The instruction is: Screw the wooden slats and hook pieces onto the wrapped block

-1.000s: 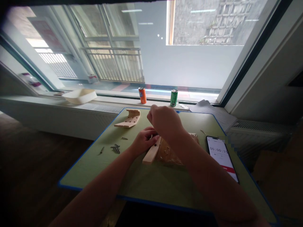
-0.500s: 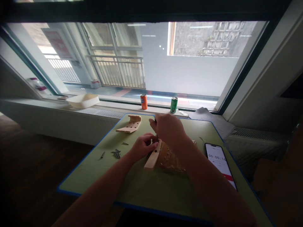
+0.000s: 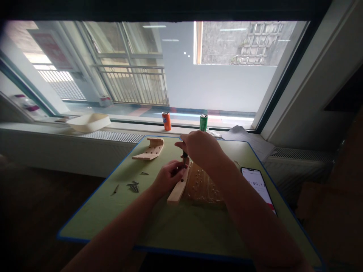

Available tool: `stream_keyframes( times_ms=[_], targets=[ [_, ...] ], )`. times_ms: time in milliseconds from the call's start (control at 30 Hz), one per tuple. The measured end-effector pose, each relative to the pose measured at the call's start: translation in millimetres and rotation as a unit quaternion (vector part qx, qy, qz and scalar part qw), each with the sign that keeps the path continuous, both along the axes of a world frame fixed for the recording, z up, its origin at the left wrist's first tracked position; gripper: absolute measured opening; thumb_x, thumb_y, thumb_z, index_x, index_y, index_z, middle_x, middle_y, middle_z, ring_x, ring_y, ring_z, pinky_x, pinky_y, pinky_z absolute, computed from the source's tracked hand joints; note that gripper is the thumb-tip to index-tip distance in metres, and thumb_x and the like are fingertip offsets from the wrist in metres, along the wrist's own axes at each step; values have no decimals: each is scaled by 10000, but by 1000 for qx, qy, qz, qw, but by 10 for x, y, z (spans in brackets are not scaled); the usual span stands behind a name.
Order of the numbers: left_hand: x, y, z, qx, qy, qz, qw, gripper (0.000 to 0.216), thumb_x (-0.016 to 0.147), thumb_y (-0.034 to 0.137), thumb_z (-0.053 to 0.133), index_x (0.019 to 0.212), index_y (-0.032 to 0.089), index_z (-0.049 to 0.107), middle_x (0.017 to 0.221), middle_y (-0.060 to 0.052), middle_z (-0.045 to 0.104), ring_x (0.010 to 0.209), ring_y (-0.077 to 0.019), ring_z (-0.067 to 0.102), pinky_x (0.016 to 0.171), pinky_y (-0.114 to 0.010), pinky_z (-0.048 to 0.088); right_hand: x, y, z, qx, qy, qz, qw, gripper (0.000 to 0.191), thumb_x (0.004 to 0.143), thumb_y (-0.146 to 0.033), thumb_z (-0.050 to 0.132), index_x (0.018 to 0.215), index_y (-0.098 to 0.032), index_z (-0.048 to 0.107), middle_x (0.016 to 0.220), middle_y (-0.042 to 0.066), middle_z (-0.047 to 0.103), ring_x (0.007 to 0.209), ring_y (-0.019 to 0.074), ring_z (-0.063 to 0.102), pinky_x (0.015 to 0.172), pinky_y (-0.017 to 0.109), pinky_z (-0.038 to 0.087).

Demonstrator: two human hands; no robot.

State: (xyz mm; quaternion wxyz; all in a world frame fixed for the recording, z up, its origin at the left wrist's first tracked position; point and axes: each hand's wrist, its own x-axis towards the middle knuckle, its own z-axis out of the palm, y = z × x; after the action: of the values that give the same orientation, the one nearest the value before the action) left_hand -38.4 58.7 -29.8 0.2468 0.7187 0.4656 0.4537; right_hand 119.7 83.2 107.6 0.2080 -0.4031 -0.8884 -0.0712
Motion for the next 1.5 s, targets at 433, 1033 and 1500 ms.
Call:
stream_keyframes(
  times_ms=[433, 1033, 1500],
  targets=[
    [16, 11, -53, -7, -25, 7, 1000, 247, 807, 294, 550, 961, 142, 670, 862, -49, 614, 704, -118, 542, 645, -231, 444, 89, 12, 29, -25, 13, 19, 999, 279, 878, -362, 468, 915, -171, 668, 696, 42, 653, 587, 122, 551, 563, 244, 369],
    [24, 20, -62, -76, -125, -2, 989, 328, 757, 370, 600, 980, 141, 673, 913, -62, 704, 816, -191, 633, 745, -298, 499, 20, -13, 1, -30, 81, 69, 994, 282, 881, -318, 453, 1057, -175, 620, 808, 53, 670, 660, 114, 569, 602, 233, 374],
    [16, 26, -62, -80, -119, -4, 990, 315, 764, 364, 597, 977, 145, 673, 915, -58, 705, 815, -184, 633, 736, -288, 497, 8, -67, 6, -40, 66, 51, 996, 270, 861, -307, 475, 1047, -165, 609, 825, 70, 667, 672, 138, 576, 588, 244, 382]
  ],
)
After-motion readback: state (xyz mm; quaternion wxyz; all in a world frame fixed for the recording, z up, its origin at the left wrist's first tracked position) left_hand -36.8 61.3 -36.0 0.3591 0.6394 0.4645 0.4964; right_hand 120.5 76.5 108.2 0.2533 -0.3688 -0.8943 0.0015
